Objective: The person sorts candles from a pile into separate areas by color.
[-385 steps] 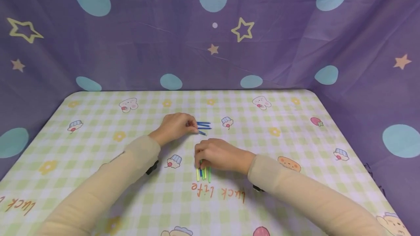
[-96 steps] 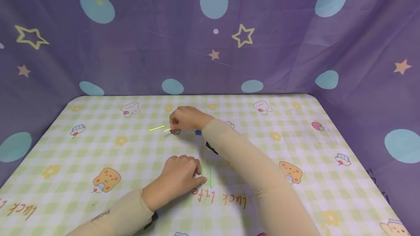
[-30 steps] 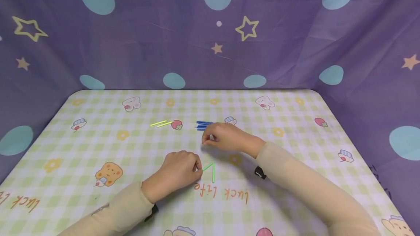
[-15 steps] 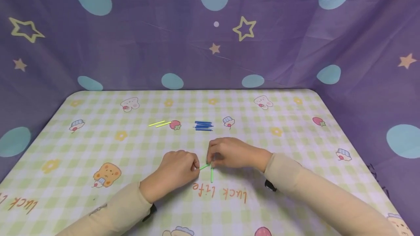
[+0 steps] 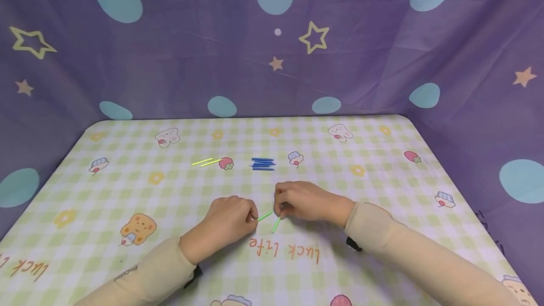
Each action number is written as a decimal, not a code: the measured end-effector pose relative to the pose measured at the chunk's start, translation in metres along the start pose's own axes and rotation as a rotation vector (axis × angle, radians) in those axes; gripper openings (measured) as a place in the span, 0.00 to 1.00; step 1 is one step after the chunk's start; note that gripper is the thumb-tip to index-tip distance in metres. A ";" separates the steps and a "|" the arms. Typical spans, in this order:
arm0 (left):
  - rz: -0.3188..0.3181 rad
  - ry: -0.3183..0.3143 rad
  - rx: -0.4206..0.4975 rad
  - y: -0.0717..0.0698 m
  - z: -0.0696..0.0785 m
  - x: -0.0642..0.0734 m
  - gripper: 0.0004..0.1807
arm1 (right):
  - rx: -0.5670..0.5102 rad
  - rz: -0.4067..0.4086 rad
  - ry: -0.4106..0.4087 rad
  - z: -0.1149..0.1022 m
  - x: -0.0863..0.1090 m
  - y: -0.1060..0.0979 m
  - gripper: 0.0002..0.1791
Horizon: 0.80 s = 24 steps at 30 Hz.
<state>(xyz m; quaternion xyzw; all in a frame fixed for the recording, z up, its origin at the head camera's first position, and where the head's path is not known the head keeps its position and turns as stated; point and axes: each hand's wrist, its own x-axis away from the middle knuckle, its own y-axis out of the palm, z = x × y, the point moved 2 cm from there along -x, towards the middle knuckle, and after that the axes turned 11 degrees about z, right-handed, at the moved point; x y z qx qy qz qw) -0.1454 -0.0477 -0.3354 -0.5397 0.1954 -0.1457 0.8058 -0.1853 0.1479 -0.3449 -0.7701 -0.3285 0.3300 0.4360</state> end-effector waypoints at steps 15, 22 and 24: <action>0.021 0.014 0.035 -0.002 -0.001 0.000 0.28 | 0.057 0.106 0.249 0.022 0.012 -0.019 0.03; 0.040 0.035 0.035 -0.003 -0.001 -0.002 0.29 | 0.063 0.211 0.454 0.037 0.012 -0.031 0.03; 0.047 0.041 0.036 -0.003 -0.001 -0.003 0.29 | 0.057 0.233 0.515 0.041 0.012 -0.034 0.02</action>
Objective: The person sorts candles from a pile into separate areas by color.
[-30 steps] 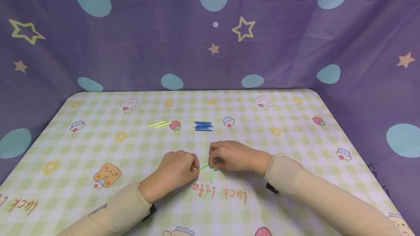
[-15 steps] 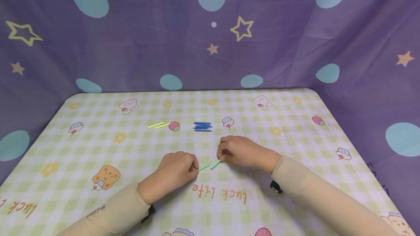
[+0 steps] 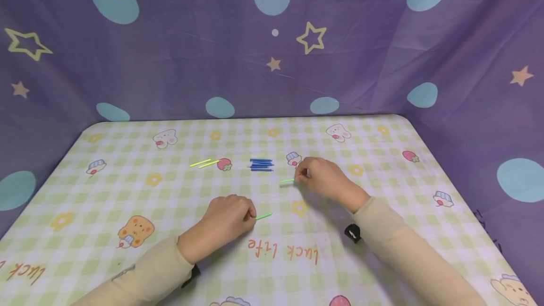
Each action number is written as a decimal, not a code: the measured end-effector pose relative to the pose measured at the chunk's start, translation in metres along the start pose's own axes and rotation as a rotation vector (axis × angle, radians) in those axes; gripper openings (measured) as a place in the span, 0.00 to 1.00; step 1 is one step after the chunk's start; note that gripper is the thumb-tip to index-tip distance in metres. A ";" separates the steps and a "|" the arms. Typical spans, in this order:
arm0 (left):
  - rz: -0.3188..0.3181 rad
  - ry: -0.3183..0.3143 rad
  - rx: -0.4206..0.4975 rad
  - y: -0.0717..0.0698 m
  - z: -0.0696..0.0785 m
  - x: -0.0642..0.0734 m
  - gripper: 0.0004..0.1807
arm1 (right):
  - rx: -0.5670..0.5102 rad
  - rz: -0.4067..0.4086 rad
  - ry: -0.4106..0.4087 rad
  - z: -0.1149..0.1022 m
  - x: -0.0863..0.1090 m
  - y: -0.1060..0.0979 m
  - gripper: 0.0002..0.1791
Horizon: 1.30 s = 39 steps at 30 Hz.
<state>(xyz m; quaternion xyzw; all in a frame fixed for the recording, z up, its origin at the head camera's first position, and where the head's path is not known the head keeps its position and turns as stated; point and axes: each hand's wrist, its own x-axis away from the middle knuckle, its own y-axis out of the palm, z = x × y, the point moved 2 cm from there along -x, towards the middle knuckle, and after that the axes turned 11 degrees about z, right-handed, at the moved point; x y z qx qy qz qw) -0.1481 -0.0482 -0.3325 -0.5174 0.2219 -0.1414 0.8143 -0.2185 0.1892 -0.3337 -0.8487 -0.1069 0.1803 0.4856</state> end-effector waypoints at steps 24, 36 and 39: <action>0.076 0.129 -0.131 0.000 -0.003 -0.049 0.05 | 0.110 -0.010 0.246 0.034 -0.026 -0.002 0.07; 0.087 0.202 -0.197 0.007 -0.002 -0.082 0.08 | 0.060 -0.008 0.251 0.040 -0.025 -0.003 0.06; 0.072 0.205 -0.201 0.010 0.000 -0.091 0.09 | 0.017 0.006 0.267 0.042 -0.021 -0.006 0.08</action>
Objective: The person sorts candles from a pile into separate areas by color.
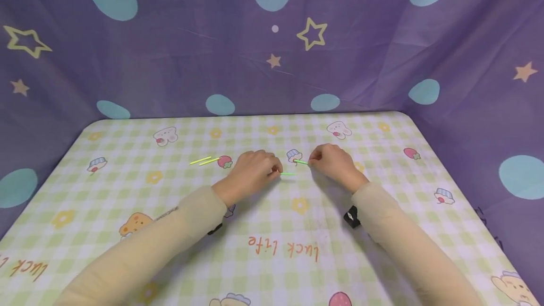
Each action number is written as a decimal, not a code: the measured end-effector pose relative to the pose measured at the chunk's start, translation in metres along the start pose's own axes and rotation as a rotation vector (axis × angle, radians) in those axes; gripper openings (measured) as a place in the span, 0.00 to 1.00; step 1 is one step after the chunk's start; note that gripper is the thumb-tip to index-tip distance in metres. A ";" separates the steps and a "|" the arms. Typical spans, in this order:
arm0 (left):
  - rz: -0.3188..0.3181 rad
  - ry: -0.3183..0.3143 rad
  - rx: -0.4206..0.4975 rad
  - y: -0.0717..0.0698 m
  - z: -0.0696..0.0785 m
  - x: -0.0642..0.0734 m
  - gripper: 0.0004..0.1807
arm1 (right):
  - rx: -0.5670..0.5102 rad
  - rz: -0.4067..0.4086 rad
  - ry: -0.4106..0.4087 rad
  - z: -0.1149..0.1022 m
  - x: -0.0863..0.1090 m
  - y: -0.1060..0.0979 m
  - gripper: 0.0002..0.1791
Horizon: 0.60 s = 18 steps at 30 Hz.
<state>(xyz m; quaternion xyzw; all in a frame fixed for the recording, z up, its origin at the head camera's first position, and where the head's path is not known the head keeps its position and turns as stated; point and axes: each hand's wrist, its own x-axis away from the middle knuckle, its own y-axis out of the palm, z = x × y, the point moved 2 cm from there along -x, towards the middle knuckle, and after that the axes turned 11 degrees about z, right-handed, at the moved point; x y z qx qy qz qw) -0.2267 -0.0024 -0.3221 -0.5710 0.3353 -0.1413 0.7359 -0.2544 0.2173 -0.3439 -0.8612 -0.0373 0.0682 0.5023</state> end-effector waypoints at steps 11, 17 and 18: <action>-0.007 0.036 -0.018 0.017 0.002 -0.026 0.10 | -0.077 0.066 0.048 0.001 0.023 -0.018 0.11; -0.031 0.000 -0.006 0.022 0.004 -0.041 0.18 | -0.075 0.070 0.055 0.004 0.031 -0.019 0.12; -0.036 -0.009 -0.002 0.023 0.004 -0.043 0.18 | -0.076 0.068 0.057 0.004 0.033 -0.019 0.12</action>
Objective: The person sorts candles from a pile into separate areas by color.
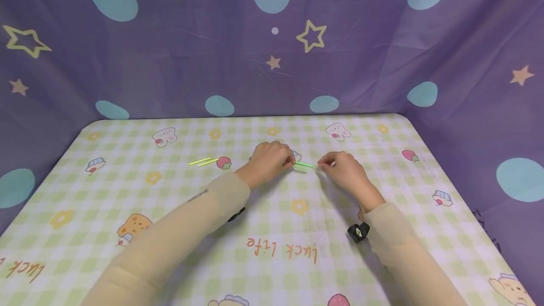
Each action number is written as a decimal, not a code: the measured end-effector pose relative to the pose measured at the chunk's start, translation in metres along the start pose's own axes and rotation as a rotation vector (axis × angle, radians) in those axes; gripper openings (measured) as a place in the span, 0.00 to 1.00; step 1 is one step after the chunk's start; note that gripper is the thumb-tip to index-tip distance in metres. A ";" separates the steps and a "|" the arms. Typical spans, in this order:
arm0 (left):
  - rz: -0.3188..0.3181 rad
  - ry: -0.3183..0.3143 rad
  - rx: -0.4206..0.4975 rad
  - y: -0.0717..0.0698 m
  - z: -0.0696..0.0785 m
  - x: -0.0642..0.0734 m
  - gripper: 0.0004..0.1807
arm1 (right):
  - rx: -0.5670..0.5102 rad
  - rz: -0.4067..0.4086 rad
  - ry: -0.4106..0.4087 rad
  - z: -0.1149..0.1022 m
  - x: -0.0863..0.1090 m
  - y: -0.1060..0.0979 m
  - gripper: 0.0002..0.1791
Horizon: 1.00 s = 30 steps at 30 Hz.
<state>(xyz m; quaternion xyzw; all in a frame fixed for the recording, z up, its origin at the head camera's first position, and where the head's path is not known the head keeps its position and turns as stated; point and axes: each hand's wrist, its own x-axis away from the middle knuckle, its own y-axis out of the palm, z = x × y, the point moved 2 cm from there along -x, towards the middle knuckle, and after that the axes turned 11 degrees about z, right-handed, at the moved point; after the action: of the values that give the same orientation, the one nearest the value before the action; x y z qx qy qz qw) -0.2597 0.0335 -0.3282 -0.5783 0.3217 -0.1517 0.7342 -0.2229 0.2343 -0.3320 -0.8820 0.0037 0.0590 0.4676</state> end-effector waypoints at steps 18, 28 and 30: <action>-0.033 -0.074 -0.018 0.012 0.003 -0.011 0.11 | -0.025 0.005 0.016 -0.001 0.010 -0.010 0.12; -0.014 -0.061 -0.032 0.007 0.003 -0.009 0.10 | -0.023 0.001 0.023 -0.003 0.012 -0.011 0.13; 0.002 -0.063 -0.021 0.002 0.002 -0.007 0.10 | -0.026 0.001 0.023 -0.005 0.013 -0.012 0.13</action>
<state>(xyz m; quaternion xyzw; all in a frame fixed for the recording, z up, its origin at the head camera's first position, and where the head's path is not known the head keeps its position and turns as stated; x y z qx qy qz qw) -0.2636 0.0399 -0.3280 -0.5900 0.3006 -0.1293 0.7381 -0.2091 0.2381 -0.3207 -0.8886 0.0086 0.0491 0.4560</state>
